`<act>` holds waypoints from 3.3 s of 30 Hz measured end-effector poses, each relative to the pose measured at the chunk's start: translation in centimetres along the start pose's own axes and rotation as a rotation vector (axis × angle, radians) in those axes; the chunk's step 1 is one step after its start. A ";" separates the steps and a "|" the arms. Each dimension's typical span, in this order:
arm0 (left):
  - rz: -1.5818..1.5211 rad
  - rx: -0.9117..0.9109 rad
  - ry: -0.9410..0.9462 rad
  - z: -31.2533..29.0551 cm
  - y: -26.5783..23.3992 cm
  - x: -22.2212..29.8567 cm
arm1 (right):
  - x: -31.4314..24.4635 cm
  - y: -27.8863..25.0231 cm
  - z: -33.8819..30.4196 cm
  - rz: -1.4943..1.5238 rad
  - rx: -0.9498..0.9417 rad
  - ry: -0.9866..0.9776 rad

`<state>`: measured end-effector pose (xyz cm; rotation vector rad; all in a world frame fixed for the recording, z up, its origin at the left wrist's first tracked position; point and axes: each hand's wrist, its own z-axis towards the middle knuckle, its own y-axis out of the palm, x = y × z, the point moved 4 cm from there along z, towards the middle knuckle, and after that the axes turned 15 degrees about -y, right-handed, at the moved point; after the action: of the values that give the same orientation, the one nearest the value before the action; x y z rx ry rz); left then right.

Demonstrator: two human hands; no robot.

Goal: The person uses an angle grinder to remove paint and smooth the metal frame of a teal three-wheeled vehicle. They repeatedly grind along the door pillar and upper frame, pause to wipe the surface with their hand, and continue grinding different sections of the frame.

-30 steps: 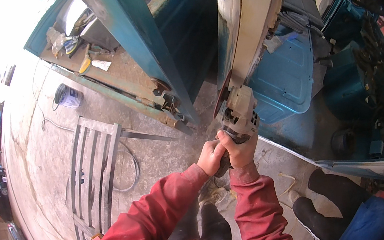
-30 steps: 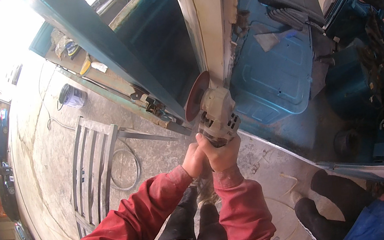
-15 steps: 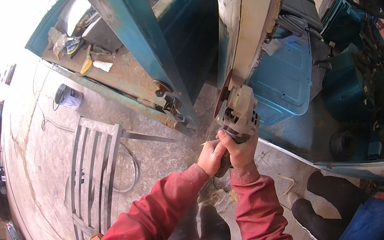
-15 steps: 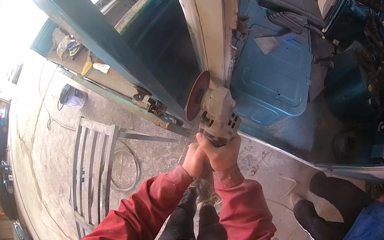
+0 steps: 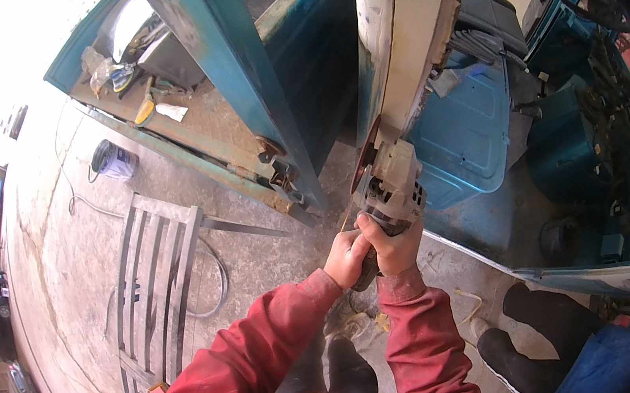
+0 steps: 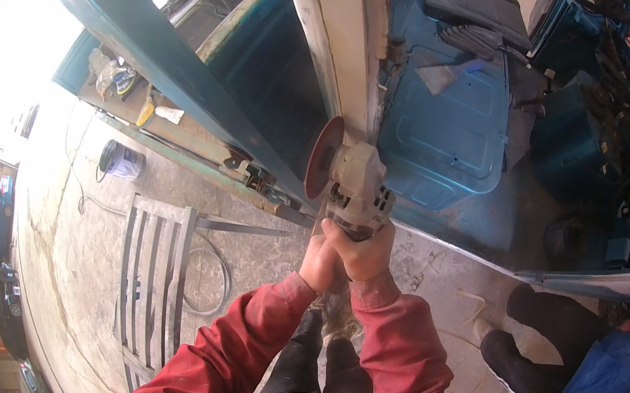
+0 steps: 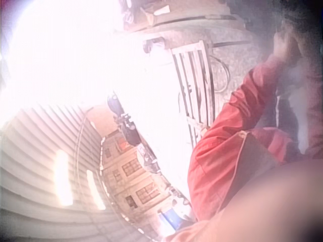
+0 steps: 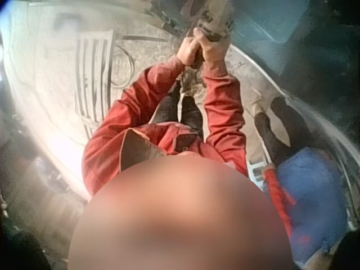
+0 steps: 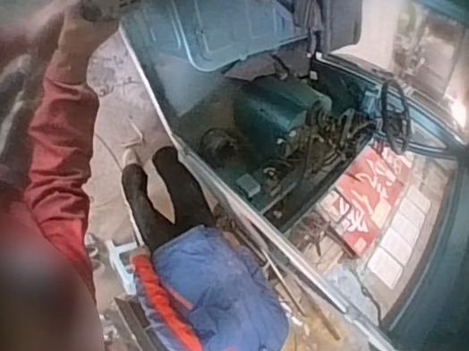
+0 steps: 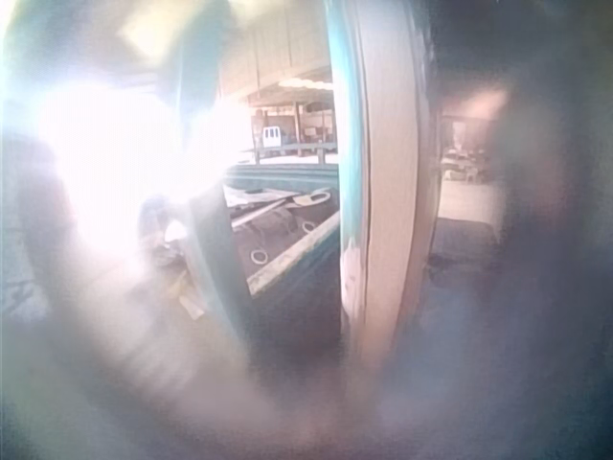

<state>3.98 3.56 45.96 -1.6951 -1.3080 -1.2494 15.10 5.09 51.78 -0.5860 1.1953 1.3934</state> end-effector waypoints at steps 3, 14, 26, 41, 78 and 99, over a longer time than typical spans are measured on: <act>-0.030 -0.003 -0.026 -0.1 0.1 0.2 | -0.1 0.0 0.1 -0.013 -0.002 0.004; -0.055 -0.018 -0.048 -0.4 0.2 1.1 | -0.6 0.1 0.4 -0.003 -0.019 0.003; -0.043 -0.031 -0.033 -0.6 0.2 2.0 | -0.6 0.0 0.5 -0.004 -0.054 0.048; -0.087 -0.032 -0.034 -1.0 0.5 3.4 | -2.5 0.7 1.4 -0.006 -0.048 0.019; -0.104 0.007 0.012 -1.7 1.0 6.0 | -5.8 1.8 2.9 -0.010 -0.056 -0.019; -0.092 0.011 0.041 -2.1 1.1 7.9 | -6.8 2.1 3.7 -0.019 -0.093 0.001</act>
<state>4.77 4.04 54.18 -1.6087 -1.3794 -1.3201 15.69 5.85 59.77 -0.6619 1.1272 1.4385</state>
